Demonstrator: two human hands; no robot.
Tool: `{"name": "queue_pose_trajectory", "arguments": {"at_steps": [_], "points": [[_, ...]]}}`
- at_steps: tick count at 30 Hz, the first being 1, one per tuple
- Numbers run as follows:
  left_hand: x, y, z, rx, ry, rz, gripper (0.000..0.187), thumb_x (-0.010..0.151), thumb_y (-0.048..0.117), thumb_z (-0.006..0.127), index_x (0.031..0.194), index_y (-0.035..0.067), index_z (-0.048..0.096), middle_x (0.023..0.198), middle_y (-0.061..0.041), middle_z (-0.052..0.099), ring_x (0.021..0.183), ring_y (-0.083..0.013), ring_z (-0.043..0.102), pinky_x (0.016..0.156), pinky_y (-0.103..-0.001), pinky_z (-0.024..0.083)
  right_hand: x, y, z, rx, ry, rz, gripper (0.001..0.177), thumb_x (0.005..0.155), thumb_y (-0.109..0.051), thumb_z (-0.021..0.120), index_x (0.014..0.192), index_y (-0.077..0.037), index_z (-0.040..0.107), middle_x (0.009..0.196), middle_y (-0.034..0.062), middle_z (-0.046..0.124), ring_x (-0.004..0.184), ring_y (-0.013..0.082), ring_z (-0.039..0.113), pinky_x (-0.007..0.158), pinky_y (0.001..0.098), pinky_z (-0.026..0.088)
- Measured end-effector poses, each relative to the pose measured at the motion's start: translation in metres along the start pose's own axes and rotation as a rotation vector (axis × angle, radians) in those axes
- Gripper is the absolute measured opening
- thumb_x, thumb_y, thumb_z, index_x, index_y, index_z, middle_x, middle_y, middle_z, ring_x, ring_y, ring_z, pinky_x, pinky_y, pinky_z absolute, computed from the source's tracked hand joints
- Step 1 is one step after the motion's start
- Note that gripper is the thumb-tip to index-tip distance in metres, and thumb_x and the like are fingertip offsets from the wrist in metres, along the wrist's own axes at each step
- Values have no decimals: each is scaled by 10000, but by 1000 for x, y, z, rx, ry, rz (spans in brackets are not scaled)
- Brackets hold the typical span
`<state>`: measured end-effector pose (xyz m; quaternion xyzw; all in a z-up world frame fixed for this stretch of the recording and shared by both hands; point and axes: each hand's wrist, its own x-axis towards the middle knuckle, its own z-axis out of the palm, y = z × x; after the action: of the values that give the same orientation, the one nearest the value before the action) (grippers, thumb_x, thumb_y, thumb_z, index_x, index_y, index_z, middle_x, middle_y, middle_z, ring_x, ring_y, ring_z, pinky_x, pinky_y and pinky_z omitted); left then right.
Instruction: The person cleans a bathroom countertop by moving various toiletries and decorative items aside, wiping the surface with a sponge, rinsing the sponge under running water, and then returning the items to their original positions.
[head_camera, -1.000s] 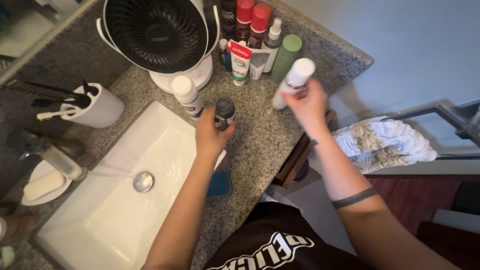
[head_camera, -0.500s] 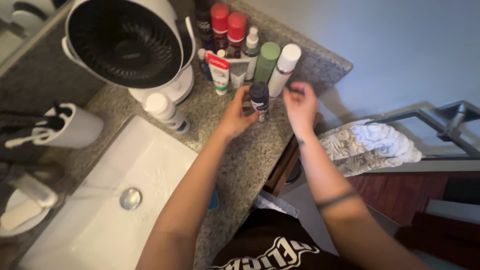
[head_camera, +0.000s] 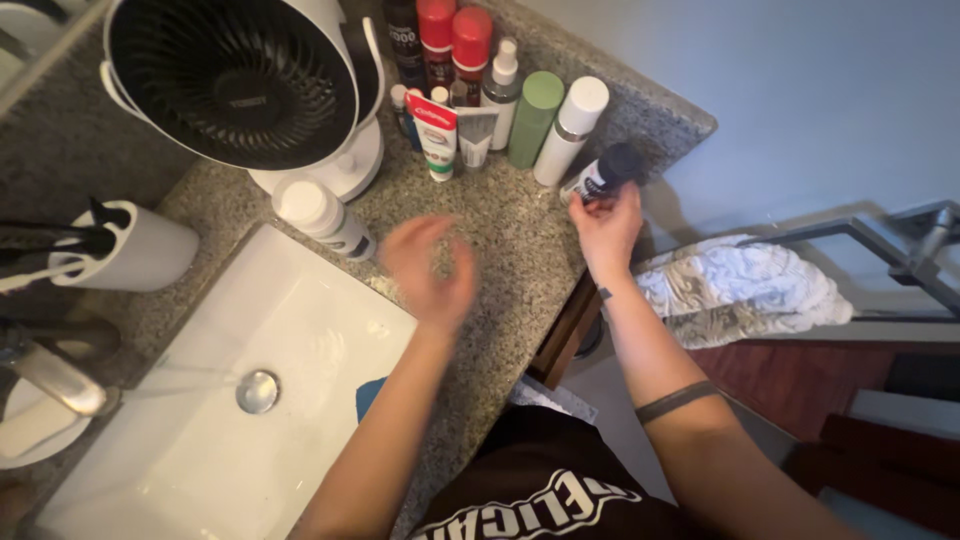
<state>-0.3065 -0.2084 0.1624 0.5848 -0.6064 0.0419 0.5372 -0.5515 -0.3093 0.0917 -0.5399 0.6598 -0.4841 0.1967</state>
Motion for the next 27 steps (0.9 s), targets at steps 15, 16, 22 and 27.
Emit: {"name": "queue_pose_trajectory", "arguments": {"at_steps": [15,16,22,27], "points": [[22,-75,-11,-282,-199,-552,755,780,134,853,1420,83,455,1338,-124,615,1163,-251,678,933,-370,617,-36,-26,-14,134,-36,-22,535,881,-63,830,1300,33,512,1208,120,580,833,124,658,708,250,575],[22,-65,3,-367,-224,-489,724,797,124,854,1405,74,463,1327,-138,597,1169,-268,667,947,-377,606,-49,-28,-21,120,-95,-54,456,887,-25,789,1270,22,548,1206,123,591,826,125,654,698,246,566],[44,-20,87,-346,-198,-207,735,756,62,886,1370,49,482,1256,-181,603,1186,-363,610,1027,-415,495,-104,-58,-45,132,-234,-211,134,892,26,719,1013,-24,692,1075,80,647,761,103,614,655,226,512],[43,-12,113,-321,-249,-339,741,774,127,880,1390,55,476,1253,-165,618,1197,-356,612,1015,-432,505,-117,-73,-59,141,-307,-182,120,874,22,738,979,-24,701,1028,68,674,731,88,619,648,222,511]]}}
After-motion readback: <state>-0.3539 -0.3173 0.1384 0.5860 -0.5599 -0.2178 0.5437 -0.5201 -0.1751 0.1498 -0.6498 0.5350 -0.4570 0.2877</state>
